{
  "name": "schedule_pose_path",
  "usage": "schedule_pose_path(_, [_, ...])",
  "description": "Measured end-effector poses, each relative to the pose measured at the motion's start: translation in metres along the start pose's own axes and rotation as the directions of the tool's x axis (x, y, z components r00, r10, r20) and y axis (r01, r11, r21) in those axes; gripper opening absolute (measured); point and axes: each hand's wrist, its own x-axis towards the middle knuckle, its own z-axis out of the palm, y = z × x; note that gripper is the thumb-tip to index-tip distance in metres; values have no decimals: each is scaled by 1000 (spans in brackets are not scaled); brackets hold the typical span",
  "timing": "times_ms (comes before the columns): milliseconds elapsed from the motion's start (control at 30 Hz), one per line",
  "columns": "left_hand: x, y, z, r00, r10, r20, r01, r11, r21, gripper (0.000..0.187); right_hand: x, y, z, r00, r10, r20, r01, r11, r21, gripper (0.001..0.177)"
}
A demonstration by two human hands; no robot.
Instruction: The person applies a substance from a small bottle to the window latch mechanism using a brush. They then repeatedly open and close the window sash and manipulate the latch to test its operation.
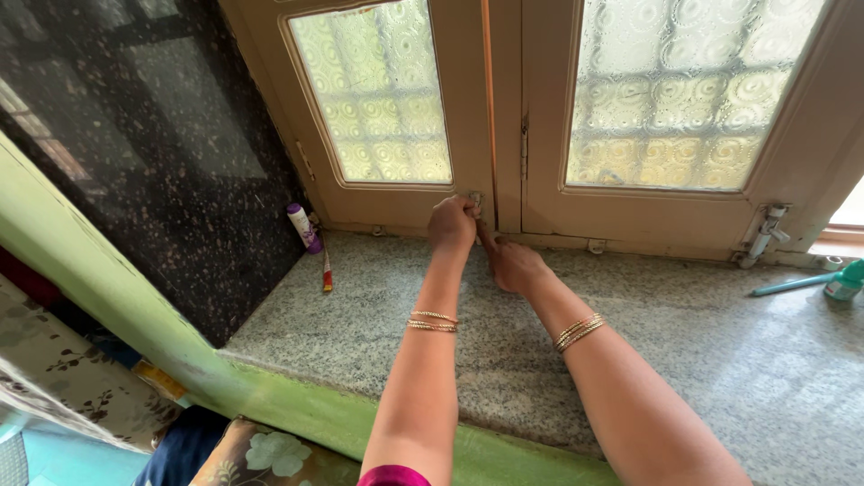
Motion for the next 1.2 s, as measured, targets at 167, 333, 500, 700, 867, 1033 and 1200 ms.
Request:
schedule_pose_path(167, [-11,-10,-10,986,153,-66,-163,965,-206,14,-11,2,-16,991,48,127,-52,998,27,98])
schedule_pose_path(333, [-10,-17,-9,988,134,-78,-151,940,-307,19,-13,12,-38,956,-161,-246,100,965,-244,97])
schedule_pose_path(500, [-6,-17,-9,999,50,-4,-49,956,-289,19,-15,4,-43,979,-69,-193,58,996,-62,85])
schedule_pose_path(700, [-11,-6,-21,995,-44,88,55,990,-127,13,-15,-14,-39,970,-62,-233,48,997,-65,94])
schedule_pose_path(867, [-15,-2,-28,998,14,63,-1,981,-195,19,-21,-20,-51,993,44,-110,-47,998,-30,104])
schedule_pose_path(1033, [-13,-2,-27,996,81,45,-71,981,-183,20,-23,-25,-59,991,134,22,-133,990,-40,105])
schedule_pose_path(1200, [-14,-5,-19,993,117,-28,-120,976,-179,17,-22,-20,-57,994,81,-78,-83,996,-17,99])
